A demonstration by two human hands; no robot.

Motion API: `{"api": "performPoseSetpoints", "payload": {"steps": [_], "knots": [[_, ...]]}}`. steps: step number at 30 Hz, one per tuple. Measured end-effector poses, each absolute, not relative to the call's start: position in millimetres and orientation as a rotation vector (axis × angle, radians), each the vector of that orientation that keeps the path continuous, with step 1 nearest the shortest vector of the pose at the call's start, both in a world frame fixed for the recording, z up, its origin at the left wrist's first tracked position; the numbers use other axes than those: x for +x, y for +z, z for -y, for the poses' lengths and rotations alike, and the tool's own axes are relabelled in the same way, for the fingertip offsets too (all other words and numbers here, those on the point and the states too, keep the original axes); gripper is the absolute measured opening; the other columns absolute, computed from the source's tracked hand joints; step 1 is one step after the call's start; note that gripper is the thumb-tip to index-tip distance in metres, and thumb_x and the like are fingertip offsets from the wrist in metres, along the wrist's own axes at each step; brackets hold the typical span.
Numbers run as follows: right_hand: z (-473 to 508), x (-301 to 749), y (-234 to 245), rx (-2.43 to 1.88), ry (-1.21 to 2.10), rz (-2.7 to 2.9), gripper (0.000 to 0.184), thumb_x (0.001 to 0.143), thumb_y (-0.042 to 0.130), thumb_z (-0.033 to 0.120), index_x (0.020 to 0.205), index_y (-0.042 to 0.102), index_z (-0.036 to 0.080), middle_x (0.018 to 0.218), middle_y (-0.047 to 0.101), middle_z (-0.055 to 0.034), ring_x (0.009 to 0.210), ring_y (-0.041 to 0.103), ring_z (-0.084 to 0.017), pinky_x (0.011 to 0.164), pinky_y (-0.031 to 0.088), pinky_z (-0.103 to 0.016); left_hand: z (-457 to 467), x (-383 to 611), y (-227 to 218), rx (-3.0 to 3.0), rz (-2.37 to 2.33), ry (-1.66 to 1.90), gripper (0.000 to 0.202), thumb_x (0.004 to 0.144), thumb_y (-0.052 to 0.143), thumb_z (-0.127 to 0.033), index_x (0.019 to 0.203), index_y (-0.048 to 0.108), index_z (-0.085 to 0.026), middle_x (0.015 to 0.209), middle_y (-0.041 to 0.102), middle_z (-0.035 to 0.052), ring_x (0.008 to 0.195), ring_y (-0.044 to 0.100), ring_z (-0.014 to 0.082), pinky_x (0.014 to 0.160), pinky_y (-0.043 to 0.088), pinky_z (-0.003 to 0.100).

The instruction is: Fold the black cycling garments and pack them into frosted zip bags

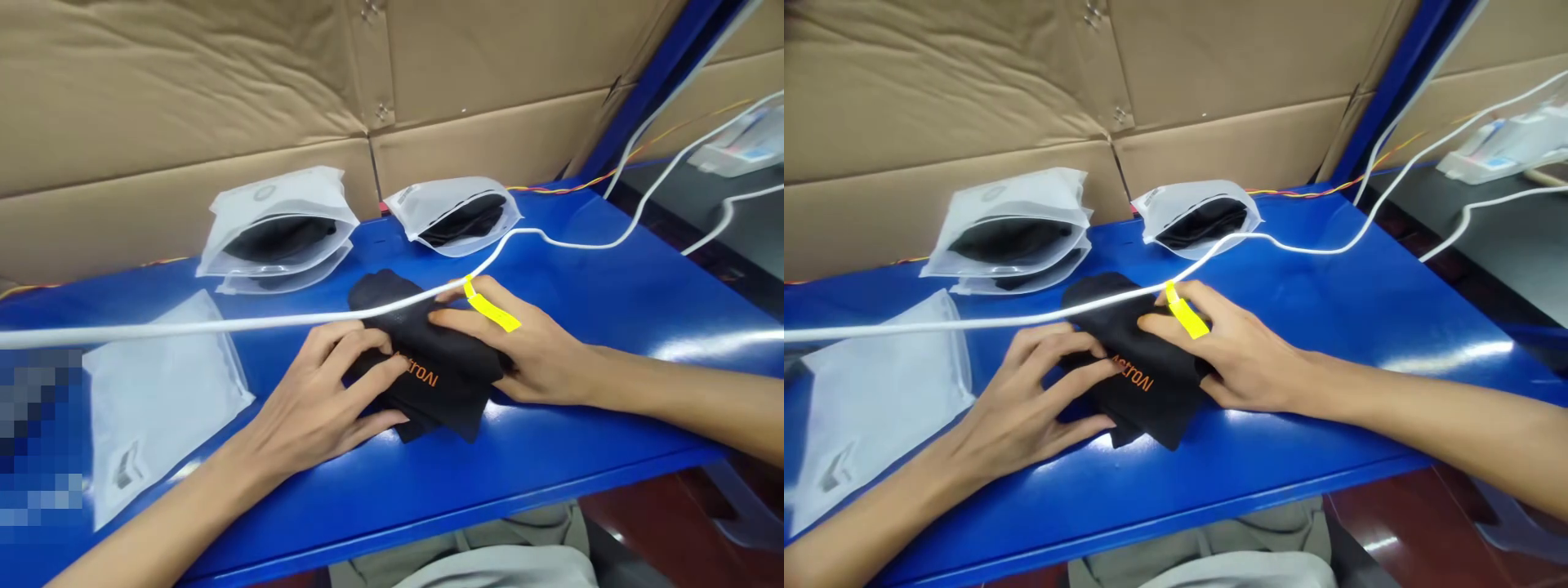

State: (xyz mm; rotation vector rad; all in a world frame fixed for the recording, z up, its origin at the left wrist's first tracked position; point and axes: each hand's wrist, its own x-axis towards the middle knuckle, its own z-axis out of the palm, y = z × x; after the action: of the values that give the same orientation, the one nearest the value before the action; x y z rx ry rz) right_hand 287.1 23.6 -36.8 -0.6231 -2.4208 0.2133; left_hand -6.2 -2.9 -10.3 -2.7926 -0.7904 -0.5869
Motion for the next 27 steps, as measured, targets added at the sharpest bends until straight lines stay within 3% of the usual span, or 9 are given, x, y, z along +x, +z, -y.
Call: {"api": "performPoseSetpoints", "payload": {"steps": [3,7,10,12,14,18,21,24,27], "knots": [[-21.6,286.6,-37.7,-0.653,0.121,2.501,0.060,0.088,0.056,0.009,0.147,0.048,0.017,0.136,0.059,-0.0205,0.121,0.060,-0.035,0.093,0.061,-0.053,4.8,-6.1,-10.5,-2.683,0.819,-0.765,0.027,0.099,0.072,-0.042,0.116,0.069,-0.020,0.114,0.069,0.0121,0.110,0.064,0.0282,0.101,0.053,0.043],[-16.9,286.5,-38.5,-0.612,0.009,2.521,0.059,0.092,0.046,0.006,0.150,0.045,0.015,0.143,0.062,-0.0190,0.125,0.062,-0.033,0.099,0.060,-0.056,4.7,-6.1,-8.1,-2.649,0.774,-0.737,0.053,0.097,0.075,-0.040,0.142,0.059,-0.016,0.143,0.063,0.0198,0.146,0.047,0.0403,0.124,0.039,0.057],[-13.9,285.3,-36.4,-0.412,0.042,2.478,0.047,0.104,0.048,0.029,0.144,0.049,0.006,0.142,0.065,-0.0229,0.138,0.057,-0.033,0.101,0.062,-0.049,2.7,-5.8,-7.5,-2.733,0.821,-0.587,0.064,0.099,0.069,-0.033,0.155,0.047,-0.010,0.152,0.061,0.0208,0.160,0.031,0.0424,0.132,0.025,0.063],[-13.3,283.7,-34.5,-0.283,0.025,2.497,0.055,0.108,0.049,0.047,0.142,0.053,0.004,0.142,0.066,-0.0249,0.146,0.053,-0.034,0.105,0.060,-0.048,1.2,-5.9,-8.7,-2.765,0.844,-0.539,0.061,0.101,0.066,-0.032,0.155,0.047,-0.009,0.149,0.064,0.0201,0.157,0.040,0.0396,0.132,0.025,0.061],[-14.2,282.1,-33.2,-0.216,-0.027,2.526,0.055,0.109,0.050,0.051,0.137,0.058,0.005,0.140,0.067,-0.0258,0.147,0.053,-0.035,0.109,0.058,-0.050,-0.3,-6.5,-10.1,-2.781,0.848,-0.525,0.057,0.102,0.064,-0.034,0.153,0.050,-0.011,0.148,0.066,0.0191,0.152,0.048,0.0369,0.131,0.028,0.057],[-17.9,281.7,-32.7,-0.256,-0.173,2.528,0.023,0.108,0.053,0.022,0.121,0.066,0.009,0.136,0.072,-0.0225,0.141,0.060,-0.033,0.106,0.061,-0.046,-3.2,-9.4,-9.4,-2.868,0.842,-0.430,0.069,0.097,0.065,-0.039,0.158,0.046,-0.015,0.159,0.056,0.0190,0.156,0.042,0.0394,0.131,0.025,0.061],[-20.7,284.0,-34.1,-0.267,-0.278,2.484,0.015,0.102,0.057,0.007,0.110,0.069,0.010,0.130,0.075,-0.0178,0.133,0.066,-0.031,0.101,0.063,-0.043,-6.1,-13.1,-7.1,-2.933,0.786,-0.353,0.078,0.093,0.065,-0.043,0.163,0.041,-0.018,0.168,0.045,0.0185,0.159,0.036,0.0428,0.129,0.023,0.066],[-23.3,286.9,-36.5,-0.299,-0.334,2.444,0.018,0.099,0.058,0.004,0.110,0.070,0.012,0.130,0.076,-0.0143,0.125,0.069,-0.029,0.100,0.063,-0.043,-7.2,-15.3,-5.4,-2.825,0.794,-0.342,0.065,0.097,0.062,-0.031,0.159,0.046,-0.019,0.161,0.056,0.0164,0.145,0.054,0.0383,0.115,0.044,0.053],[-23.4,288.1,-36.8,-0.337,-0.302,2.462,0.034,0.099,0.056,0.007,0.130,0.066,0.018,0.138,0.072,-0.0138,0.124,0.068,-0.029,0.100,0.061,-0.048,-3.8,-13.5,-3.8,-2.668,0.808,-0.402,0.051,0.100,0.061,-0.023,0.150,0.055,-0.015,0.143,0.071,0.0136,0.121,0.070,0.0314,0.093,0.051,0.042]]}}
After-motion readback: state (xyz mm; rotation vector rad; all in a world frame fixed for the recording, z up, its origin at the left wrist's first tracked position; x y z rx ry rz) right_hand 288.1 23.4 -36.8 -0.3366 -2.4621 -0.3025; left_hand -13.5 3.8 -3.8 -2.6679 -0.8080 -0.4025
